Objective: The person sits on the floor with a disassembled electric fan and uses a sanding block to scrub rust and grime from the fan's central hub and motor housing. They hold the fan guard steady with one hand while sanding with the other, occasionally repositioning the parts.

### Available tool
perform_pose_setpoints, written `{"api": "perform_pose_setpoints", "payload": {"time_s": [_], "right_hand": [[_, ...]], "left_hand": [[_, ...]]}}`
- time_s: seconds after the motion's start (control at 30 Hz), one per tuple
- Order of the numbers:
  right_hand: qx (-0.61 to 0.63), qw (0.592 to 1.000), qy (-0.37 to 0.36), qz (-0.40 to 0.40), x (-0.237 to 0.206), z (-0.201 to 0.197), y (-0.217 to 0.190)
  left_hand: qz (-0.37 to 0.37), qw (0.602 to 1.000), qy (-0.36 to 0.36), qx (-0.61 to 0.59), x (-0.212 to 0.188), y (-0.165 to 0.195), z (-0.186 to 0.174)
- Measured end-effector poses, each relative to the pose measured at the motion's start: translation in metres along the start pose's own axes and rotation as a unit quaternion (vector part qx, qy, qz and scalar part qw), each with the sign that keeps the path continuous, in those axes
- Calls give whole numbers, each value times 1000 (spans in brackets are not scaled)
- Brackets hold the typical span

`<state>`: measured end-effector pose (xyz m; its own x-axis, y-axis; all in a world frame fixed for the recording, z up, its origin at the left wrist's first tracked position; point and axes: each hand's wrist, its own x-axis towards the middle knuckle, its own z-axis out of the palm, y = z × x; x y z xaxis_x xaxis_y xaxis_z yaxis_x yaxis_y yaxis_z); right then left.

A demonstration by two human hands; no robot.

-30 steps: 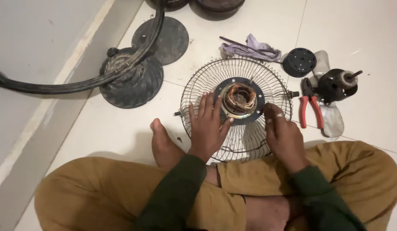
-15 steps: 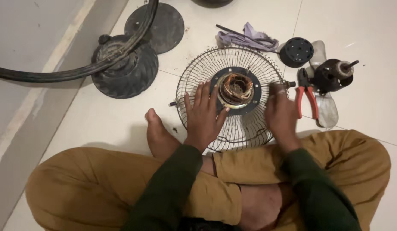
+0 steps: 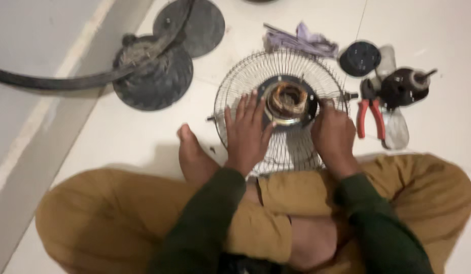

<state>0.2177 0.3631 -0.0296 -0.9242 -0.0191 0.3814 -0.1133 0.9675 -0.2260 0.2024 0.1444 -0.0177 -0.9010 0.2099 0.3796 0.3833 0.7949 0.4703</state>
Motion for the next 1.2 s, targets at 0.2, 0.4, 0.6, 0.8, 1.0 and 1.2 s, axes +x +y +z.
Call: {"api": "perform_pose_setpoints", "payload": {"time_s": [0.2, 0.4, 0.6, 0.8, 1.0, 1.2], "right_hand": [[-42, 999, 3, -31, 7, -12, -2], [-70, 996, -56, -27, 2, -32, -21], [-82, 994, -60, -37, -11, -34, -29], [-89, 992, -80, -41, -15, -44, -30], [-100, 985, -103, -98, -22, -51, -52], [-120, 986, -105, -46, -11, -62, -56]], "left_hand": [[6, 1000, 6, 7, 2, 1, -4], [5, 1000, -2, 7, 1, 1, -2], [0, 1000, -10, 16, -1, -1, 4], [11, 1000, 2, 20, -2, -3, 5], [8, 1000, -18, 20, -2, -4, 7], [16, 1000, -1, 2, -2, -6, 7]]}}
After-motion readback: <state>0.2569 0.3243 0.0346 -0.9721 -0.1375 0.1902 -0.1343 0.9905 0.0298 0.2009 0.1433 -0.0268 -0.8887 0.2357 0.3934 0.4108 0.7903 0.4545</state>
